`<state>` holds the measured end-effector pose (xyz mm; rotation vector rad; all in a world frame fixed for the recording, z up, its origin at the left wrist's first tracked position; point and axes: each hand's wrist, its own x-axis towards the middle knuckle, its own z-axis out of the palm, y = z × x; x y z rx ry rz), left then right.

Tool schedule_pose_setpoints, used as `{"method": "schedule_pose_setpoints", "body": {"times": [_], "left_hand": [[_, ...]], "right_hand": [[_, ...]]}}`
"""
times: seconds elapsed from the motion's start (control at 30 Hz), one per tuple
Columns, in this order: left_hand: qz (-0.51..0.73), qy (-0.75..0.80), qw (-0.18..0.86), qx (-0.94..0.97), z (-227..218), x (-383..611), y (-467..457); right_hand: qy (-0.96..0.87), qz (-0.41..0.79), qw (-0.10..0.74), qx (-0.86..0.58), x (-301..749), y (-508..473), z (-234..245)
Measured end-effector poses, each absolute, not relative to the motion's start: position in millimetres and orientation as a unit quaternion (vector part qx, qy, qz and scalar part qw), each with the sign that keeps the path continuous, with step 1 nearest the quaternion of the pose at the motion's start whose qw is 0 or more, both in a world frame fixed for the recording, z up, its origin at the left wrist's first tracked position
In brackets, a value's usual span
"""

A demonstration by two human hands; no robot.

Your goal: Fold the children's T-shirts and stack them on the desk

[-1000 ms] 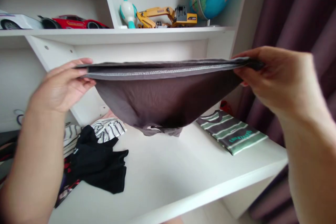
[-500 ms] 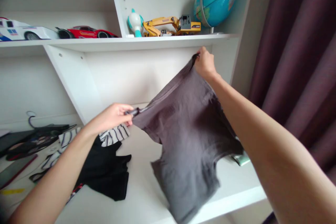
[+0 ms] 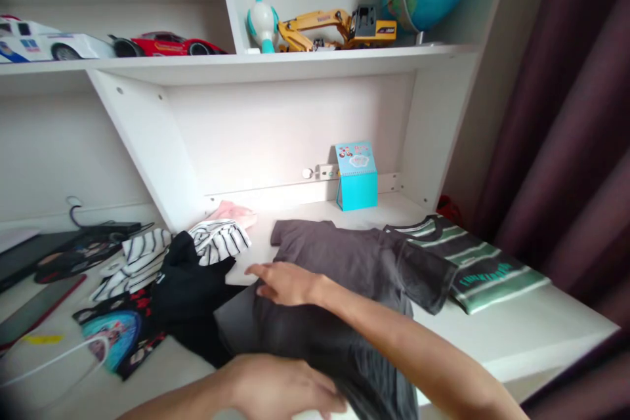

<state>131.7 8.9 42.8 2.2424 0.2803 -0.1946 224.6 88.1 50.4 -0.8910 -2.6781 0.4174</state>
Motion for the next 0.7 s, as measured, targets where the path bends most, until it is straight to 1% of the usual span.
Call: {"method": "schedule_pose_setpoints", "body": {"times": [0.07, 0.13, 0.2, 0.27, 0.33, 0.4, 0.47, 0.57, 0.7], "left_hand": [[-0.056, 0.167, 0.405, 0.897, 59, 94, 18], [0.029, 0.308, 0.355, 0.882, 68, 54, 29], [0.099, 0.444, 0.239, 0.858, 63, 15, 43], [0.066, 0.559, 0.126, 0.817, 43, -18, 59], [0.004, 0.636, 0.051, 0.77, 18, -42, 74], [-0.026, 0.655, -0.003, 0.755, -3, -62, 87], [-0.03, 0.659, -0.047, 0.75, -14, -79, 99], [-0.032, 0.697, -0.096, 0.709, -12, -105, 116], [-0.035, 0.742, -0.091, 0.663, 8, -106, 131]], "right_hand": [[-0.896, 0.112, 0.104, -0.416, 252, 70, 25], [-0.823, 0.055, 0.086, -0.558, 282, 57, 1], [-0.737, 0.007, 0.077, -0.671, 309, 47, -23], [-0.688, -0.019, 0.07, -0.722, 328, 42, -46], [-0.681, -0.033, 0.068, -0.729, 338, 40, -62], [-0.693, -0.039, 0.072, -0.716, 341, 41, -70], [-0.707, -0.029, 0.076, -0.703, 338, 44, -70], [-0.734, 0.007, 0.081, -0.674, 332, 52, -61], [-0.78, 0.065, 0.088, -0.616, 321, 65, -49]]}}
